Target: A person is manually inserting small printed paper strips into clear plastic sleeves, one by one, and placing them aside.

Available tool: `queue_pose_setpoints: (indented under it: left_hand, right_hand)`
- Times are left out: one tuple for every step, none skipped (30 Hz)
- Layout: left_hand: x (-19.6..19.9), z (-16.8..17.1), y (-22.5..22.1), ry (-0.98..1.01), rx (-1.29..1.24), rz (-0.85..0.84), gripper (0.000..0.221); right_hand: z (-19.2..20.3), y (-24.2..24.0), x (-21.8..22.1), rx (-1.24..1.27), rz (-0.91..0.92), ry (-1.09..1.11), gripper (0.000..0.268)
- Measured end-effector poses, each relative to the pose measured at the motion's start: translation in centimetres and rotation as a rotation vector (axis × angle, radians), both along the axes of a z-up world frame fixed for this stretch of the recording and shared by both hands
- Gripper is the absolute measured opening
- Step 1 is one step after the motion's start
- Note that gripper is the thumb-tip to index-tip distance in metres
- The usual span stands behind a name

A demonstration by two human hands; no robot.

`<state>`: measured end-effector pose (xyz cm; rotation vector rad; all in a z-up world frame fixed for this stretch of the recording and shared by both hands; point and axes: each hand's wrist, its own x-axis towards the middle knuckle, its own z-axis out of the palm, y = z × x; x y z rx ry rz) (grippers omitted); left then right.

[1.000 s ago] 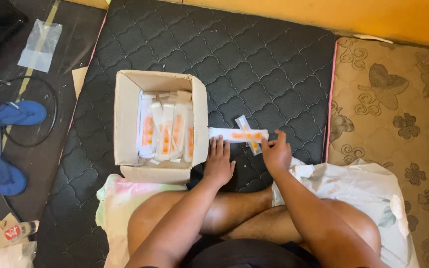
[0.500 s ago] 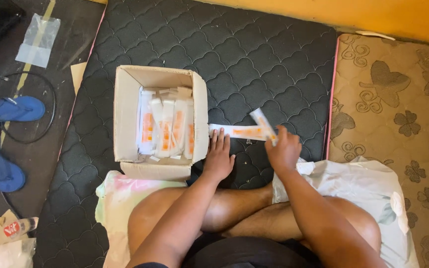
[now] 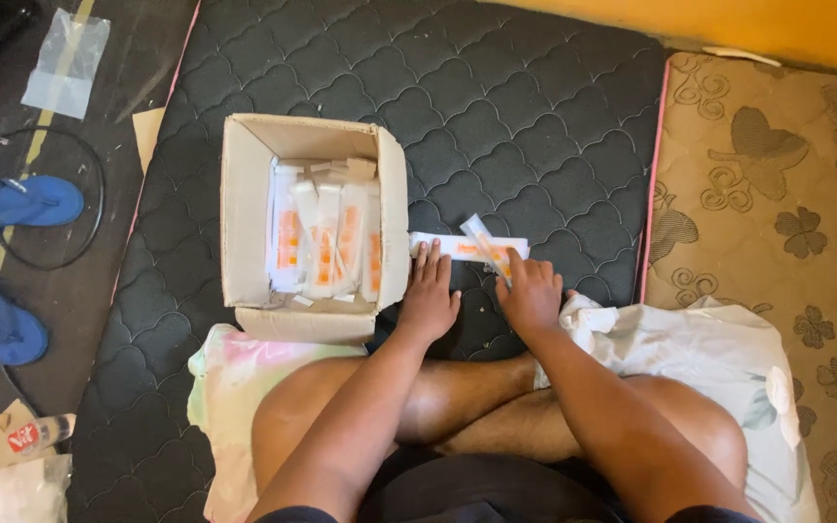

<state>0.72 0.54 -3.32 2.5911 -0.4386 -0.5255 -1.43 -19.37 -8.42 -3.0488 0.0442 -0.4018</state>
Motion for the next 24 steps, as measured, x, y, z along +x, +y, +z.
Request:
queue_pose_setpoints:
  left_hand:
    - [-0.1, 0.1, 0.0, 0.002, 0.002, 0.003, 0.065]
    - [-0.2, 0.2, -0.1, -0.006, 0.0, -0.001, 0.065]
    - [-0.2, 0.4, -0.1, -0.014, -0.002, -0.005, 0.066]
    - [-0.2, 1.4, -0.3, -0.013, -0.002, -0.002, 0.066]
    - [-0.2, 2.5, -0.5, 0.034, -0.094, 0.024, 0.067]
    - [0.0, 3.6, -0.6, 0.08, -0.186, 0.05, 0.068]
    - [-0.1, 3.3, -0.5, 0.08, -0.186, 0.053, 0.068]
    - [-0.2, 3.1, -0.3, 0.046, -0.384, 0.116, 0.06]
    - [-0.3, 2.8, 0.0, 0.01, -0.582, 0.179, 0.053]
    - [0.0, 3.9, 1.2, 0.015, -0.579, 0.182, 0.053]
    - [0.4, 5.0, 2.4, -0.007, -0.618, 0.281, 0.041]
    - [0.9, 6.0, 3.6, -0.032, -0.658, 0.379, 0.031]
    - [1.9, 7.2, 6.0, -0.03, -0.657, 0.38, 0.031]
    - [2.8, 8.3, 8.5, -0.121, -0.722, 0.545, 0.033]
    - [3.8, 9.4, 11.0, -0.213, -0.783, 0.71, 0.035]
    - [4.2, 9.7, 12.7, -0.209, -0.784, 0.715, 0.035]
    - [4.6, 9.9, 14.4, -0.344, -0.682, 0.785, 0.028]
    - [5.3, 10.3, 16.2, -0.482, -0.577, 0.847, 0.023]
    - [5.1, 9.3, 16.9, -0.482, -0.579, 0.85, 0.023]
    - [5.1, 8.3, 17.6, -0.462, -0.454, 0.843, 0.022]
    - [5.0, 7.3, 18.2, -0.441, -0.33, 0.834, 0.021]
    - [5.6, 6.2, 18.7, -0.439, -0.332, 0.834, 0.021]
    - [6.2, 5.0, 19.3, -0.368, -0.314, 0.854, 0.021]
    - [6.7, 3.8, 20.0, -0.295, -0.293, 0.876, 0.022]
  right_hand:
    - [0.4, 0.1, 0.0, 0.002, 0.003, 0.002, 0.058]
    - [0.9, 0.3, 0.0, 0.033, -0.017, 0.05, 0.06]
    - [1.5, 0.4, 0.1, 0.063, -0.037, 0.097, 0.062]
    - [2.0, 0.5, 0.1, 0.062, -0.034, 0.099, 0.062]
    - [2.6, 0.7, 0.1, 0.112, -0.046, 0.072, 0.06]
    - [3.2, 0.9, 0.2, 0.162, -0.058, 0.045, 0.058]
    - [3.3, 0.8, 0.5, 0.162, -0.055, 0.045, 0.058]
    - [3.3, 0.9, 0.6, 0.25, -0.052, -0.008, 0.053]
    - [3.3, 0.9, 0.8, 0.339, -0.048, -0.061, 0.047]
    - [4.7, 1.8, 1.4, 0.341, -0.048, -0.055, 0.047]
    - [6.0, 2.7, 2.0, 0.502, 0.046, -0.099, 0.036]
    - [7.4, 3.5, 2.8, 0.66, 0.14, -0.146, 0.025]
    - [8.4, 5.2, 3.2, 0.661, 0.14, -0.144, 0.025]
    - [9.4, 6.8, 3.7, 0.885, 0.214, -0.105, 0.02]
    - [10.4, 8.5, 4.2, 1.109, 0.29, -0.065, 0.017]
    - [11.9, 10.5, 4.5, 1.106, 0.29, -0.059, 0.017]
    - [13.4, 12.6, 4.8, 1.336, 0.317, 0.054, 0.015]
    - [15.0, 14.7, 5.3, 1.564, 0.344, 0.167, 0.015]
    - [16.1, 16.6, 5.9, 1.561, 0.346, 0.169, 0.015]
    - [17.1, 18.4, 6.5, 1.675, 0.255, 0.309, 0.021]
    - [18.2, 20.3, 7.1, 1.782, 0.159, 0.453, 0.027]
    - [15.7, 21.7, 8.5, 1.78, 0.157, 0.453, 0.027]
    - [13.2, 23.2, 9.8, 1.661, 0.018, 0.536, 0.026]
    - [10.7, 24.8, 11.1, 1.537, -0.117, 0.617, 0.025]
